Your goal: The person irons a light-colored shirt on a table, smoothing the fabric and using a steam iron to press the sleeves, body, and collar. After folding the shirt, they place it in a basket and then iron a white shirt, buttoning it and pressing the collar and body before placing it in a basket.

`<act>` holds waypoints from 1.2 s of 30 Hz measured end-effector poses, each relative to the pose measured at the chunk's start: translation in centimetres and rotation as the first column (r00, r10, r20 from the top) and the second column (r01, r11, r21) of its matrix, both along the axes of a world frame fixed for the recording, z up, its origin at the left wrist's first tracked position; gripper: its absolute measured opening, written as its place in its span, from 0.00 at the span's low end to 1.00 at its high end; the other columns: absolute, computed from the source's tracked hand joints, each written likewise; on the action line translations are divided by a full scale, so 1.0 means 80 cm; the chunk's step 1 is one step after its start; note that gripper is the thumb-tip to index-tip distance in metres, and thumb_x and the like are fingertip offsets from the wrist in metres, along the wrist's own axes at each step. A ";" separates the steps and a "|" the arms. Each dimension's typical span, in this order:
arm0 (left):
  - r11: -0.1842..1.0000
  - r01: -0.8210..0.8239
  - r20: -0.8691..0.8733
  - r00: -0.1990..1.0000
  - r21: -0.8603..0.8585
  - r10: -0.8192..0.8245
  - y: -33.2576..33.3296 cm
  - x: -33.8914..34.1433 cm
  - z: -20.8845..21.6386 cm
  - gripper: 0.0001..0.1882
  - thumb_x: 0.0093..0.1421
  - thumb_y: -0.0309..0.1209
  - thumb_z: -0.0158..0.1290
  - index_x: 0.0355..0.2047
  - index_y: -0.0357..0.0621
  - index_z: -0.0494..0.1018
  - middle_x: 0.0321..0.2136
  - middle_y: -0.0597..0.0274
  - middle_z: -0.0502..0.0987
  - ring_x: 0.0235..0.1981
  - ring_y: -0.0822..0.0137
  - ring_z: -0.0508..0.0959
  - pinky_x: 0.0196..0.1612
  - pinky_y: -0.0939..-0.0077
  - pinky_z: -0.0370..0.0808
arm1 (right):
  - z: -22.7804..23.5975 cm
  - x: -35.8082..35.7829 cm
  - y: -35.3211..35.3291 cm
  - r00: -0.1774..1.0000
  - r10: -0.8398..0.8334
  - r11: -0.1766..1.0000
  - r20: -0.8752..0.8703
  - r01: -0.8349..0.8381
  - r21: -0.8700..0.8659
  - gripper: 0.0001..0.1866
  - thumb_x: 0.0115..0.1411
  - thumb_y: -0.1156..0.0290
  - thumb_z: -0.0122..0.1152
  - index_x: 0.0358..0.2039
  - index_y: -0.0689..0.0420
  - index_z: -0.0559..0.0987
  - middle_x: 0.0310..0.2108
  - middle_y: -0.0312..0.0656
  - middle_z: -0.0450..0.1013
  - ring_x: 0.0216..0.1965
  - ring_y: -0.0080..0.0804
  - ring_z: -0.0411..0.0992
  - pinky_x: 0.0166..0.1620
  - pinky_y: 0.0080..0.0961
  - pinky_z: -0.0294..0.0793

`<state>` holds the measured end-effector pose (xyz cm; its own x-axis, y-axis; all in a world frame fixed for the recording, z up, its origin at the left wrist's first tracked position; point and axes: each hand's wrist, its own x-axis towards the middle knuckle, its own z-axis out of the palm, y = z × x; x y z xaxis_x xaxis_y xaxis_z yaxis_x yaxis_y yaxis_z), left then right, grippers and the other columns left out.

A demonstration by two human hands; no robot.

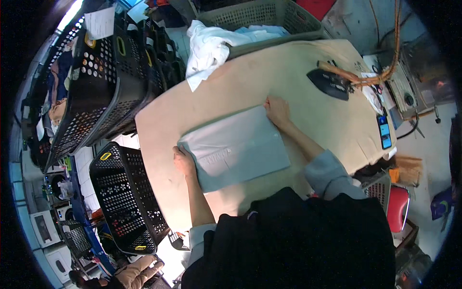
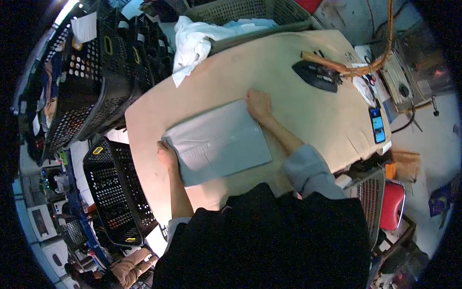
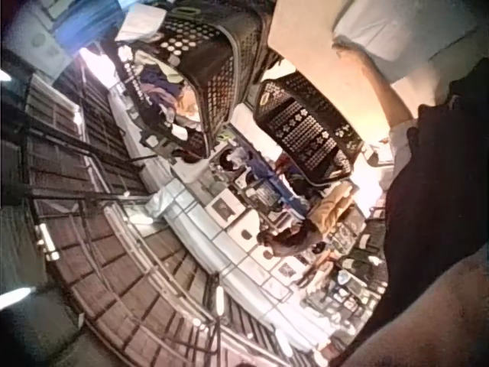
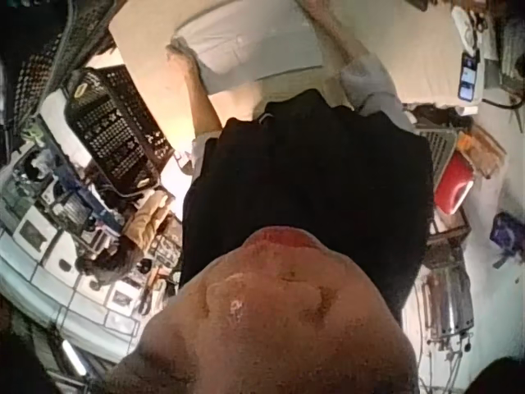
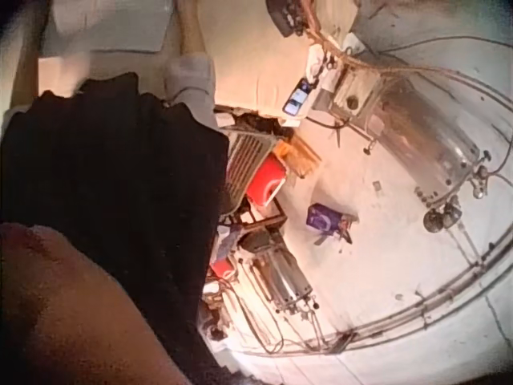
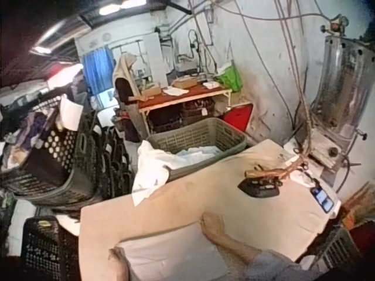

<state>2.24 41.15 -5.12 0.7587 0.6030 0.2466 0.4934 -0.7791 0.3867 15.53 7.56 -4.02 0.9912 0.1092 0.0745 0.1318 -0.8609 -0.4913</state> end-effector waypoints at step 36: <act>0.544 -0.071 0.112 0.948 -0.836 0.296 0.010 -0.219 0.051 0.10 0.54 0.36 0.51 0.30 0.43 0.69 0.25 0.68 0.71 0.29 0.75 0.72 0.29 0.81 0.64 | 0.111 -0.201 0.157 0.530 0.840 0.537 0.113 -0.787 -0.304 0.05 0.52 0.70 0.47 0.24 0.57 0.66 0.18 0.44 0.69 0.19 0.36 0.72 0.22 0.33 0.71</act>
